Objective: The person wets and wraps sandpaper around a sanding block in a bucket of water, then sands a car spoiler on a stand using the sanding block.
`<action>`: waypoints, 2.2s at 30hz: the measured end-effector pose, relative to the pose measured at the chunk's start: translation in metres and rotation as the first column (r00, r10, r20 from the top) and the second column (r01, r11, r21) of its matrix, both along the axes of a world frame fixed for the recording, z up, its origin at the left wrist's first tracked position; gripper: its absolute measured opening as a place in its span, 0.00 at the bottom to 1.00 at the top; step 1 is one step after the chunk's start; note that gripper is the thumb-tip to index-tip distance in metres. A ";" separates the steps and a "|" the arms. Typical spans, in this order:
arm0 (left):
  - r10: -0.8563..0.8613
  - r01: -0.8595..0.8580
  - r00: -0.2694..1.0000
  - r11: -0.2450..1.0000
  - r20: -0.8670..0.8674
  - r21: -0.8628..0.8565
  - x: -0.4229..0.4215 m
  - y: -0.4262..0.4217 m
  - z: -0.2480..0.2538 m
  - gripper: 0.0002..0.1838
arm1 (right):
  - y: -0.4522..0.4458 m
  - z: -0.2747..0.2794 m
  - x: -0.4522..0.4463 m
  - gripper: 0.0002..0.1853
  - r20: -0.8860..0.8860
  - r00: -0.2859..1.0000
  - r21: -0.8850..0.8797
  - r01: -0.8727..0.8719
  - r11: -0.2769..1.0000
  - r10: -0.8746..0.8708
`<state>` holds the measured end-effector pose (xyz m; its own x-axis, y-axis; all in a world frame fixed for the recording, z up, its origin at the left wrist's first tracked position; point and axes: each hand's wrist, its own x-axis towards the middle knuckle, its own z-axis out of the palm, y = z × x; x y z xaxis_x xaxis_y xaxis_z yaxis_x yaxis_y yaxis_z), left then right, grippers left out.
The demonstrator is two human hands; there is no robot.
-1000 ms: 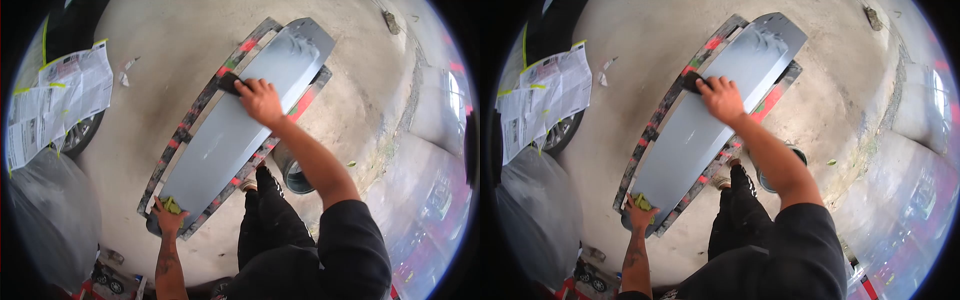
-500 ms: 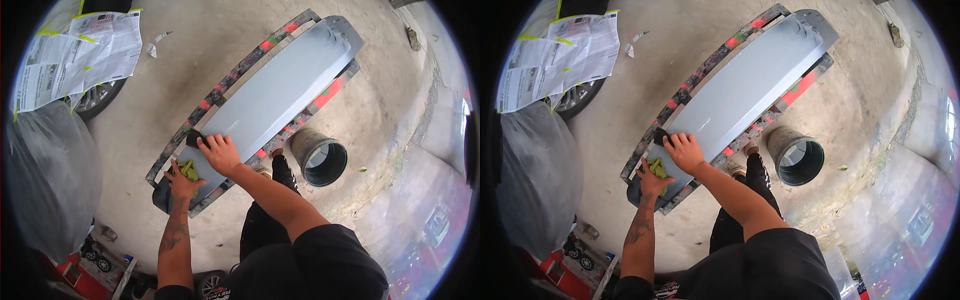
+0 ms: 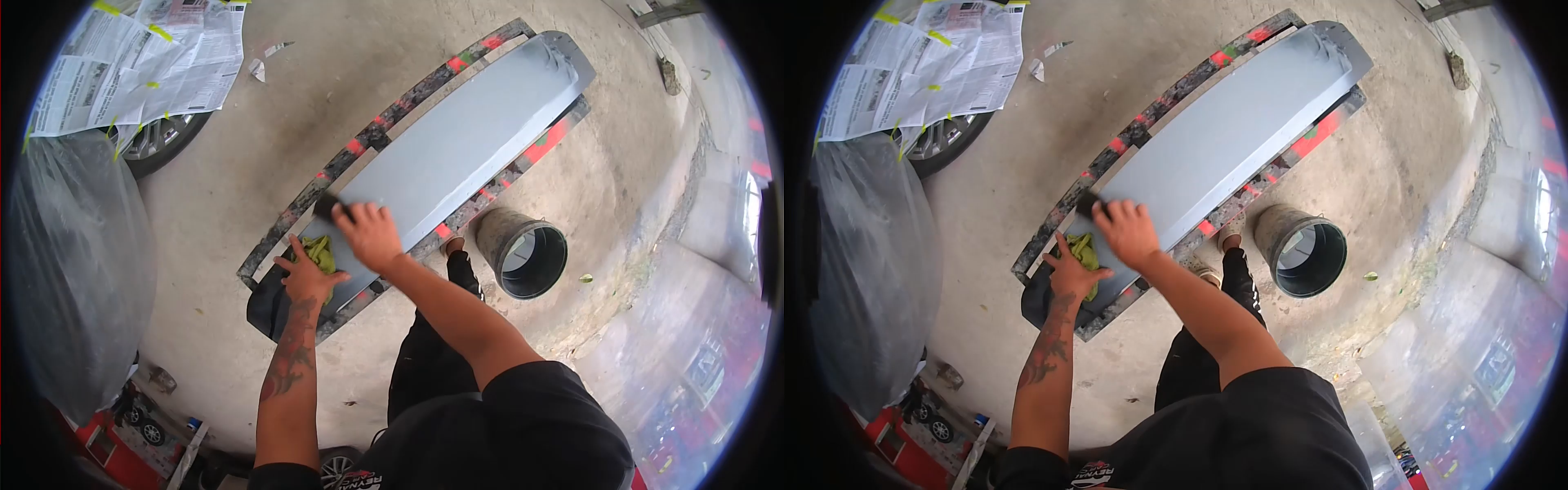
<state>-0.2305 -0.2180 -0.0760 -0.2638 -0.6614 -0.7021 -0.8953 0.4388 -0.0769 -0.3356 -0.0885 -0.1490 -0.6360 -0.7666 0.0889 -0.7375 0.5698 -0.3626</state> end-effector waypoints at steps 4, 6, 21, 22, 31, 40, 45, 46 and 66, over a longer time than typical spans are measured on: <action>-0.031 0.031 0.999 0.999 -0.009 -0.020 0.002 0.001 -0.004 0.84 | 0.022 -0.004 -0.036 0.27 -0.090 0.993 0.019 -0.080 0.997 0.081; -0.050 0.050 0.999 0.999 0.007 -0.018 0.001 0.000 -0.002 0.84 | 0.051 -0.015 -0.108 0.25 -0.149 0.965 -0.025 0.213 0.977 -0.215; -0.107 0.107 0.994 0.994 -0.007 -0.025 0.006 -0.001 -0.005 0.84 | 0.082 -0.014 -0.088 0.28 -0.148 0.970 -0.024 0.189 0.982 -0.191; -0.109 0.108 0.994 0.994 -0.009 -0.027 0.007 -0.002 -0.005 0.84 | 0.092 -0.016 -0.123 0.27 -0.199 0.908 -0.021 0.373 0.928 -0.369; -0.100 0.099 0.995 0.994 -0.017 -0.034 0.004 -0.002 -0.007 0.85 | 0.057 -0.007 0.050 0.30 0.023 0.992 -0.125 0.124 0.984 -0.122; -0.098 0.098 0.995 0.995 0.002 -0.009 0.003 0.000 -0.004 0.85 | 0.107 -0.014 -0.105 0.26 -0.088 0.755 -0.140 0.637 0.758 -0.650; -0.097 0.097 0.995 0.995 -0.012 0.000 0.001 -0.002 0.000 0.85 | 0.071 -0.019 0.076 0.33 0.098 0.983 -0.089 0.167 0.982 -0.158; -0.105 0.105 0.994 0.994 -0.021 -0.013 0.000 -0.002 -0.003 0.85 | 0.072 -0.008 0.085 0.34 0.110 0.993 -0.180 0.071 0.981 -0.051; -0.099 0.099 0.995 0.995 0.001 -0.023 0.000 0.001 -0.004 0.85 | 0.132 -0.011 -0.081 0.25 -0.019 0.850 -0.143 0.518 0.843 -0.526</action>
<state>-0.2304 -0.2171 -0.0797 -0.3292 -0.6480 -0.6868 -0.8476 0.5233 -0.0875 -0.4171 0.0434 -0.1605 -0.9299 -0.3021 0.2096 -0.3650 0.8276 -0.4265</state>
